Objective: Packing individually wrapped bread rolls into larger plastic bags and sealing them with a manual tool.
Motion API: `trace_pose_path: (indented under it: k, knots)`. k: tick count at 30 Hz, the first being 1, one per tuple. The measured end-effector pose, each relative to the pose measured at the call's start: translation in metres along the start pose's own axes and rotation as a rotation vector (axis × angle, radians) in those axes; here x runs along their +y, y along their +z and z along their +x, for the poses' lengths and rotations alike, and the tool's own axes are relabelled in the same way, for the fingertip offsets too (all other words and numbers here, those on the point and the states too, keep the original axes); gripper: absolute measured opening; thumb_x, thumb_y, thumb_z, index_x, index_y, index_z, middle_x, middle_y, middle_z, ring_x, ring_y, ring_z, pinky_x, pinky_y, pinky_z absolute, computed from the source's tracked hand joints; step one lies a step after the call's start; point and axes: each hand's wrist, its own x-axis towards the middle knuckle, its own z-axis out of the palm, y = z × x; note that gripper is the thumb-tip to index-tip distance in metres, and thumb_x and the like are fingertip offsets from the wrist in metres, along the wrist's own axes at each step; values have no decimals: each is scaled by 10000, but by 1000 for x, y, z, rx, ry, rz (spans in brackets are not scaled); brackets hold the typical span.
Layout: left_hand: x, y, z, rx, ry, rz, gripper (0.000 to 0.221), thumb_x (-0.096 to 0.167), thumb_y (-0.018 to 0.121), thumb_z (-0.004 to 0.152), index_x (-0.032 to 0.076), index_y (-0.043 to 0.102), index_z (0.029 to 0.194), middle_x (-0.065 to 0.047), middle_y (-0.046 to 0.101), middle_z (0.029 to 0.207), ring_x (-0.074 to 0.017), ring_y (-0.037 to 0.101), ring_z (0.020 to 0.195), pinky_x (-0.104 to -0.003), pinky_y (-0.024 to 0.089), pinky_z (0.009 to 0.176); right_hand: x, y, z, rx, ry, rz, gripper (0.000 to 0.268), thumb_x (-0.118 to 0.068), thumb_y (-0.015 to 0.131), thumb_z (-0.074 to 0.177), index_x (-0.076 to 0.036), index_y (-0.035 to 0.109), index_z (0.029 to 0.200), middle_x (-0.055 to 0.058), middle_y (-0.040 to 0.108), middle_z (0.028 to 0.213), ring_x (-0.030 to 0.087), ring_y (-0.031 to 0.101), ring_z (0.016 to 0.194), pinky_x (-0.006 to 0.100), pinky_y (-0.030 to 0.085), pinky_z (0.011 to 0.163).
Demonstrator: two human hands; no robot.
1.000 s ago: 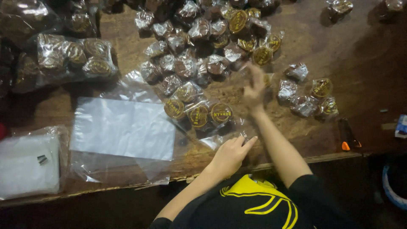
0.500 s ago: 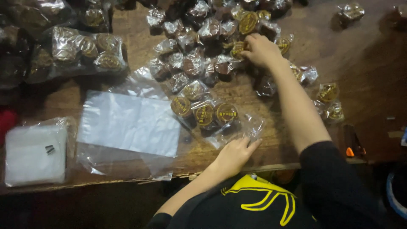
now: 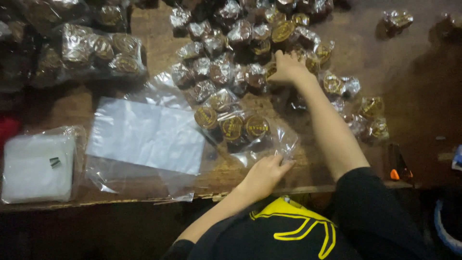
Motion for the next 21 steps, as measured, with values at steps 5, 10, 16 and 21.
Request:
trace_pose_path:
  k: [5, 10, 16, 21]
  knots:
    - [-8, 51, -14, 14, -66, -2, 190, 56, 707, 773, 121, 655, 943, -101, 550, 960, -290, 643, 744, -363, 520, 674, -28, 45, -132, 440, -330, 28, 594, -63, 781, 715, 9, 564, 1263, 281, 529, 1174, 500, 578, 1090, 569, 480, 918]
    - [-11, 28, -11, 25, -127, 43, 281, -15, 692, 759, -8, 684, 1039, -175, 578, 998, -306, 649, 752, -392, 508, 676, 15, 47, -217, 527, -245, 619, 803, 211, 664, 608, 63, 473, 1374, 332, 534, 1216, 550, 493, 1240, 551, 336, 1144]
    - [-28, 51, -13, 64, -161, 61, 427, 33, 777, 631, -15, 705, 1050, -184, 636, 1077, -297, 622, 816, -373, 515, 756, 26, -17, -278, 257, 211, 1417, 420, -156, 614, 936, -269, 476, 1316, -106, 554, 1201, 52, 550, 1071, 240, 432, 1033]
    - [0, 25, -4, 141, -178, 132, 393, 47, 676, 763, -17, 667, 1150, -154, 635, 1137, -275, 635, 813, -324, 548, 689, 7, 61, -290, -248, 357, 1849, 348, -249, 571, 910, -184, 567, 1252, 89, 631, 960, 183, 606, 646, 304, 447, 538]
